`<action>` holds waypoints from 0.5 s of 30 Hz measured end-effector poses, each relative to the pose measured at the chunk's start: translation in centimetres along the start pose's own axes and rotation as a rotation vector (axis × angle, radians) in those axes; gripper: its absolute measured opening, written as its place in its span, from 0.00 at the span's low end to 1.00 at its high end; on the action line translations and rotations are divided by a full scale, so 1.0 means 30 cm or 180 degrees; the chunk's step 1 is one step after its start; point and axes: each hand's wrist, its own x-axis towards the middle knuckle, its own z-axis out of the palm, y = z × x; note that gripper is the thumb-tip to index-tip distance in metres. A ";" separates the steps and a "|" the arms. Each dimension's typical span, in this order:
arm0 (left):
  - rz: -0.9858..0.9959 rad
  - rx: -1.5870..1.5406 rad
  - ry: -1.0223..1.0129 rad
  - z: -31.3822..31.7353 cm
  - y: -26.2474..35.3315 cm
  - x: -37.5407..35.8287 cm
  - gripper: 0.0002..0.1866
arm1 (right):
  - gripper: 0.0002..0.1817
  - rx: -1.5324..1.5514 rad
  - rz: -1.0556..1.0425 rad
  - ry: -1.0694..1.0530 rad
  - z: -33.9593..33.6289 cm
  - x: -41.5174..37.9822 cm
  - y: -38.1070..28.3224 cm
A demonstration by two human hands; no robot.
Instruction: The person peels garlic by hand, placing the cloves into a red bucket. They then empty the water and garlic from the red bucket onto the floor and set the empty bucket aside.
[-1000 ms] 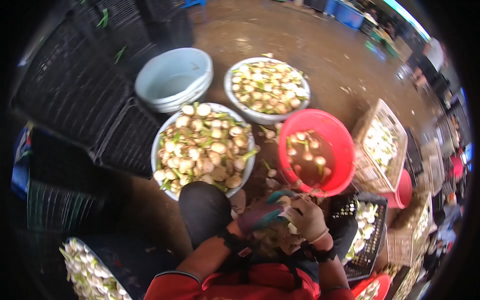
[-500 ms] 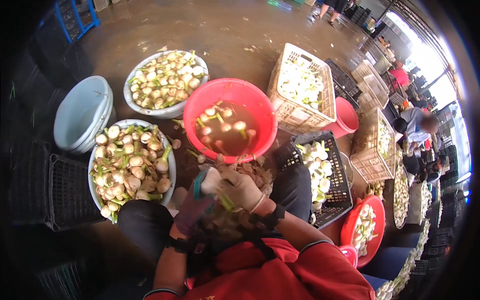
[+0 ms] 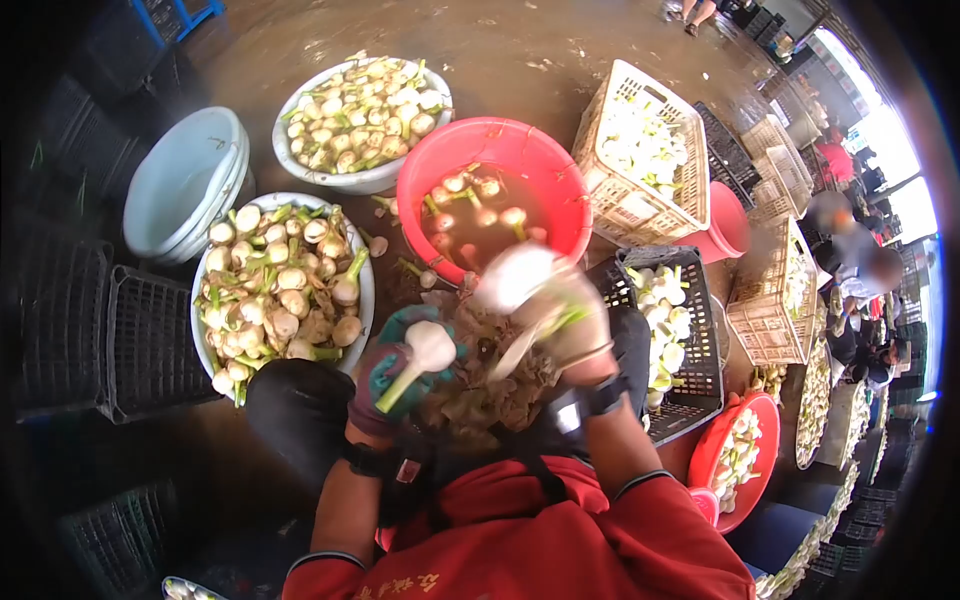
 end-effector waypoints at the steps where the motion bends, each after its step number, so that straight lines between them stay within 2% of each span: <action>1: 0.0002 -0.0353 0.0000 -0.008 0.012 -0.004 0.28 | 0.13 -0.0001 0.0029 0.0008 -0.034 0.027 -0.032; 3: 0.0237 -0.0181 0.0371 -0.004 0.030 -0.004 0.29 | 0.11 0.0211 -0.0106 -0.1006 -0.025 0.058 -0.080; 4: 0.0347 -0.0122 0.0478 -0.007 0.029 0.005 0.29 | 0.11 -0.2118 -0.0516 -0.0736 -0.034 0.046 -0.076; 5: 0.0447 -0.0066 0.0584 -0.011 0.025 0.013 0.28 | 0.10 -0.4317 -0.0827 -0.0956 -0.040 0.042 -0.038; 6: 0.0608 0.0271 0.0543 0.000 0.030 0.018 0.28 | 0.10 -0.4339 -0.0849 -0.0902 -0.015 0.038 -0.014; 9: 0.0630 0.0662 0.0693 0.024 0.042 0.008 0.27 | 0.10 -0.5418 -0.1002 -0.1789 0.021 0.022 0.055; 11: 0.0490 0.0718 0.0757 0.012 0.028 0.003 0.26 | 0.12 -0.4081 -0.0566 -0.1983 0.037 0.012 0.131; 12: 0.0502 0.1042 0.0963 0.022 0.023 0.010 0.26 | 0.12 -0.4075 -0.0608 -0.1931 0.077 -0.005 0.167; 13: 0.0515 0.1357 0.1153 0.032 0.014 0.018 0.27 | 0.11 -0.3977 0.0301 -0.1512 0.134 -0.033 0.192; 14: 0.0759 0.1629 0.1044 0.036 -0.003 0.024 0.25 | 0.10 -0.3812 0.1190 -0.1070 0.156 -0.054 0.195; 15: 0.0259 0.1435 0.1149 0.063 0.013 0.016 0.26 | 0.10 -0.3825 0.1141 -0.1002 0.127 -0.060 0.187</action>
